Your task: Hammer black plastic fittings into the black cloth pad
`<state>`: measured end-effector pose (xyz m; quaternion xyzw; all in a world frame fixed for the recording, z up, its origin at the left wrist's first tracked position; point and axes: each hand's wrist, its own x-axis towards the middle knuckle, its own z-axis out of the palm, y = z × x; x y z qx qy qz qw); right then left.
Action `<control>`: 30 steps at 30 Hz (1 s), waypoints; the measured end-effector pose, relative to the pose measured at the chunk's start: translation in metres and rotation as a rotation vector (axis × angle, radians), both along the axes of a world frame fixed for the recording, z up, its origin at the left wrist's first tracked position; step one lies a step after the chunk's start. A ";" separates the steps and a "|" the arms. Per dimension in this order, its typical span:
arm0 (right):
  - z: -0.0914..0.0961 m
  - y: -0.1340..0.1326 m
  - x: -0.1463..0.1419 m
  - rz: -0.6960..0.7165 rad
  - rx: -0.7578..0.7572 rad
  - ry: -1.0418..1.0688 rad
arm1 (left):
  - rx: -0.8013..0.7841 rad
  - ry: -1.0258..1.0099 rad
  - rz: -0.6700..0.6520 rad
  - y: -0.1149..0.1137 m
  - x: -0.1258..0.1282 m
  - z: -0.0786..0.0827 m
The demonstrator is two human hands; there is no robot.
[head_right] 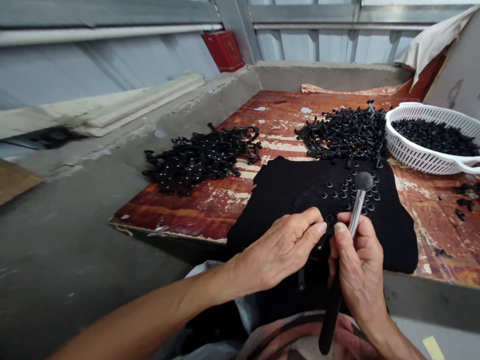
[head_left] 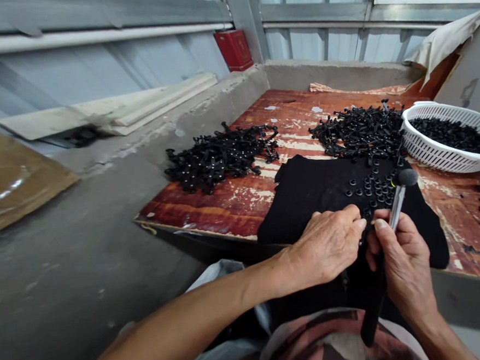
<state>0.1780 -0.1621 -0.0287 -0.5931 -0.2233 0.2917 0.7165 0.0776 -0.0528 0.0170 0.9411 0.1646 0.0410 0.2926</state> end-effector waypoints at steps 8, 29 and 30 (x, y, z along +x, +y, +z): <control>0.001 0.008 0.004 0.044 -0.017 0.065 | -0.244 -0.017 0.097 0.006 0.008 -0.001; 0.009 0.008 0.009 0.141 -0.002 0.089 | -0.322 -0.035 0.146 0.025 0.007 0.002; 0.009 0.005 0.009 0.136 0.003 0.082 | -0.335 -0.042 0.160 0.029 0.009 0.001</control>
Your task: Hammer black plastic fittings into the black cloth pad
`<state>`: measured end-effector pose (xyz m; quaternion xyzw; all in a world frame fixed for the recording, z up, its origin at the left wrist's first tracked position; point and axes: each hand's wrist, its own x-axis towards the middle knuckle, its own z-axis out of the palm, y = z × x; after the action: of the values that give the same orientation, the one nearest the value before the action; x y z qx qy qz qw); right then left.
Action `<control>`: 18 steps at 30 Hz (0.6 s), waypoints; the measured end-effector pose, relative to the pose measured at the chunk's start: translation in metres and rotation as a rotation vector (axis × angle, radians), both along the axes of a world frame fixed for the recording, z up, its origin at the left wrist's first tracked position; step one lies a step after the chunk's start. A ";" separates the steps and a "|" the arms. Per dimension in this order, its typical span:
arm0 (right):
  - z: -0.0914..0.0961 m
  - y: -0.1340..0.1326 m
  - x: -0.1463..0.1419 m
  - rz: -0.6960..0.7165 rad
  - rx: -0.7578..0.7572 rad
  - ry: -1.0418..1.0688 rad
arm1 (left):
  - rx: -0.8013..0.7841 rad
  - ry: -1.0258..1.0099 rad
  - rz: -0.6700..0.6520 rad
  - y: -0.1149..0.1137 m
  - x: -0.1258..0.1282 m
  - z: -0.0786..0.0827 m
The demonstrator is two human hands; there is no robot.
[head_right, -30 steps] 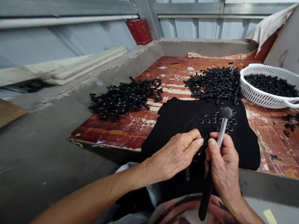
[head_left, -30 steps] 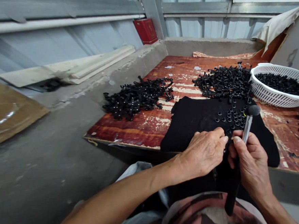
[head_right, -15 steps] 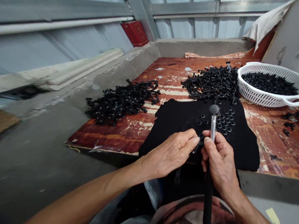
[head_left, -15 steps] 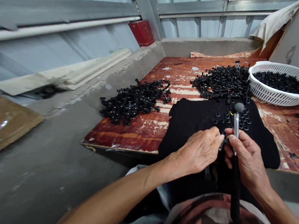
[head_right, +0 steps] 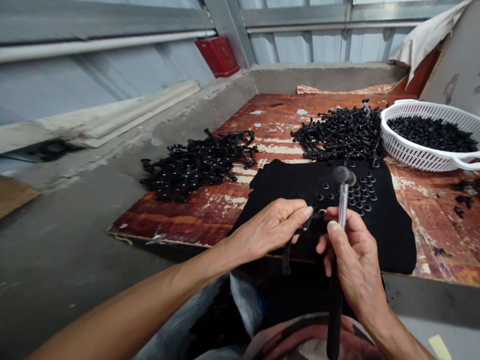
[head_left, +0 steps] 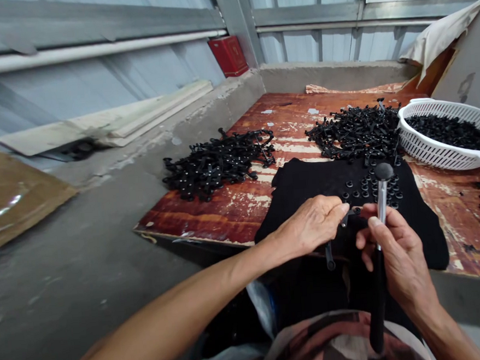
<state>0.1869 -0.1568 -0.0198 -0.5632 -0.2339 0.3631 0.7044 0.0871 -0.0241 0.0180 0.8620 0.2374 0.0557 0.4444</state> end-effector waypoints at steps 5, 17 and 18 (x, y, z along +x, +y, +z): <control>-0.002 -0.014 0.005 -0.055 0.039 -0.004 | 0.006 -0.047 0.050 0.016 0.013 -0.002; -0.015 -0.077 0.006 -0.163 -0.167 0.218 | 0.061 -0.047 0.152 0.046 0.027 -0.015; -0.018 -0.081 0.006 -0.177 -0.179 0.242 | 0.058 -0.043 0.151 0.046 0.028 -0.016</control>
<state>0.1925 -0.2380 -0.0373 -0.5942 -0.0638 0.3841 0.7038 0.1148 0.0222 0.0022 0.8527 0.2903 0.1145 0.4190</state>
